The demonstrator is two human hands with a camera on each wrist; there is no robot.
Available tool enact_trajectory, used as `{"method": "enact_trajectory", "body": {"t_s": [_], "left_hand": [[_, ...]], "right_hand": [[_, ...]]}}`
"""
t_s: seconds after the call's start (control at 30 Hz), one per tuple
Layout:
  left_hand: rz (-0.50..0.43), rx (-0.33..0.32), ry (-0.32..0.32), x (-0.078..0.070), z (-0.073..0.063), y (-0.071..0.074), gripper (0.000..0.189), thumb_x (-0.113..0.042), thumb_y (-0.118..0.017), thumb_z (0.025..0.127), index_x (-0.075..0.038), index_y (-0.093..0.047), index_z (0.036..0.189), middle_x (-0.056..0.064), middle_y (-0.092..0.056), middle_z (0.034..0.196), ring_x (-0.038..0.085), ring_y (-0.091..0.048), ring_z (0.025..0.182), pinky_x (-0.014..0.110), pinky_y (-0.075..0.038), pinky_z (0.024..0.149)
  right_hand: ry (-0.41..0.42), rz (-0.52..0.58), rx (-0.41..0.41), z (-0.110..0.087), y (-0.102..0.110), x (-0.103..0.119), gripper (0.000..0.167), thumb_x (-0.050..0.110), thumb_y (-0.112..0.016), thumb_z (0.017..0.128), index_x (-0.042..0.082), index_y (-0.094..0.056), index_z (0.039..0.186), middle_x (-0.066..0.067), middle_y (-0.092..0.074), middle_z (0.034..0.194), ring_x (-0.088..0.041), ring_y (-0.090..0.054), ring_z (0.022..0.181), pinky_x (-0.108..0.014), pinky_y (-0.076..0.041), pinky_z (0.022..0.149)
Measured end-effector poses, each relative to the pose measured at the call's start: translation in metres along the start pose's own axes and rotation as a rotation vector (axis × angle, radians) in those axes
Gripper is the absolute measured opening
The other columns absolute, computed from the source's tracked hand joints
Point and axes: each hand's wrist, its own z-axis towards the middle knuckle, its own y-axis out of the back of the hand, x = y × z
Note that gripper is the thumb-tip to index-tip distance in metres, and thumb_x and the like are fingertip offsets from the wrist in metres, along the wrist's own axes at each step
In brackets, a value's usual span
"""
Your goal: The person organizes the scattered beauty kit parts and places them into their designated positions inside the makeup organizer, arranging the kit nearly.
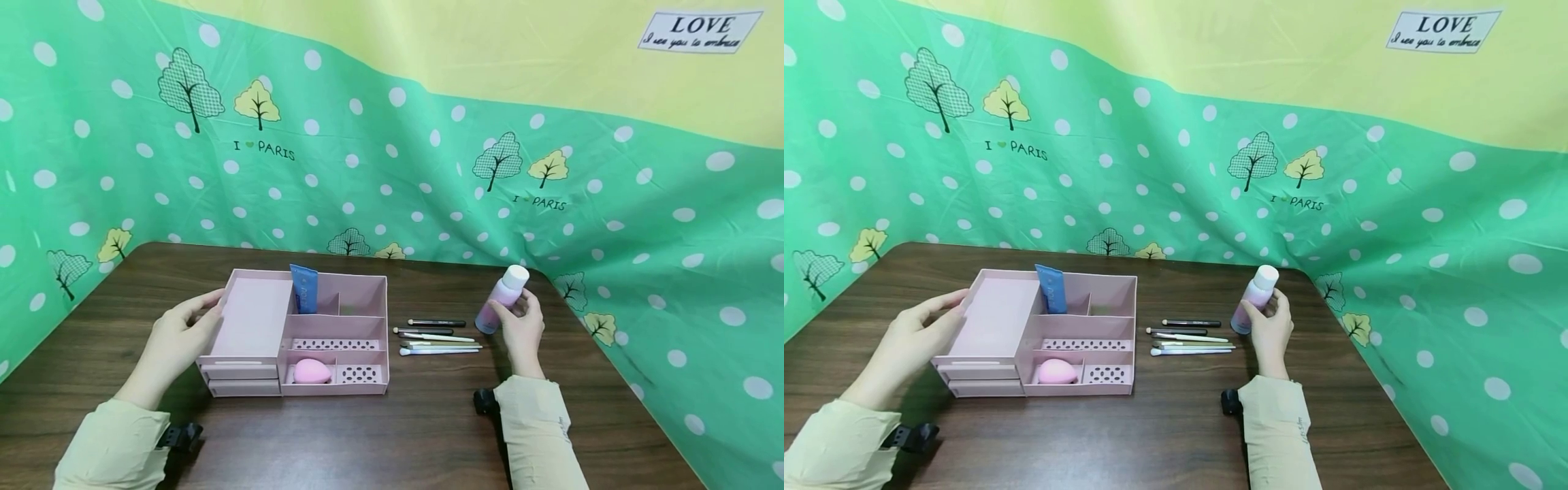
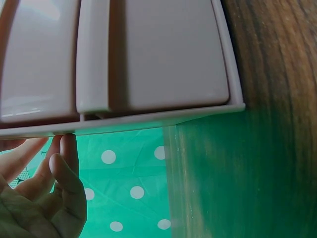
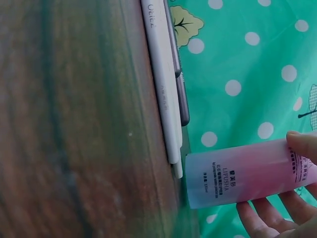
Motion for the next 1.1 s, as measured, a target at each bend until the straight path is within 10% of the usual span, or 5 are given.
{"method": "enact_trajectory", "body": {"t_s": [0.27,1.1], "left_hand": [[-0.002,0.013,0.005,-0.001,0.0,0.001,0.047,-0.029,-0.045,0.104,-0.002,-0.051,0.143,0.02,-0.06,0.11,0.016,-0.046,0.076,0.028,-0.038,0.062],[0.009,0.014,0.012,-0.004,0.0,0.001,0.047,-0.028,-0.044,0.105,-0.001,-0.05,0.143,0.026,-0.059,0.125,0.026,-0.047,0.088,0.03,-0.038,0.066]], "right_hand": [[0.009,0.014,-0.051,-0.001,0.0,0.006,0.065,0.021,-0.077,0.086,0.006,-0.047,0.143,-0.018,-0.057,0.137,-0.024,-0.056,0.116,-0.02,-0.042,0.083],[0.079,0.156,-0.109,-0.011,-0.001,0.028,0.061,0.025,-0.079,0.084,0.012,-0.052,0.137,0.004,-0.058,0.115,-0.006,-0.055,0.096,-0.022,-0.045,0.078]]}}
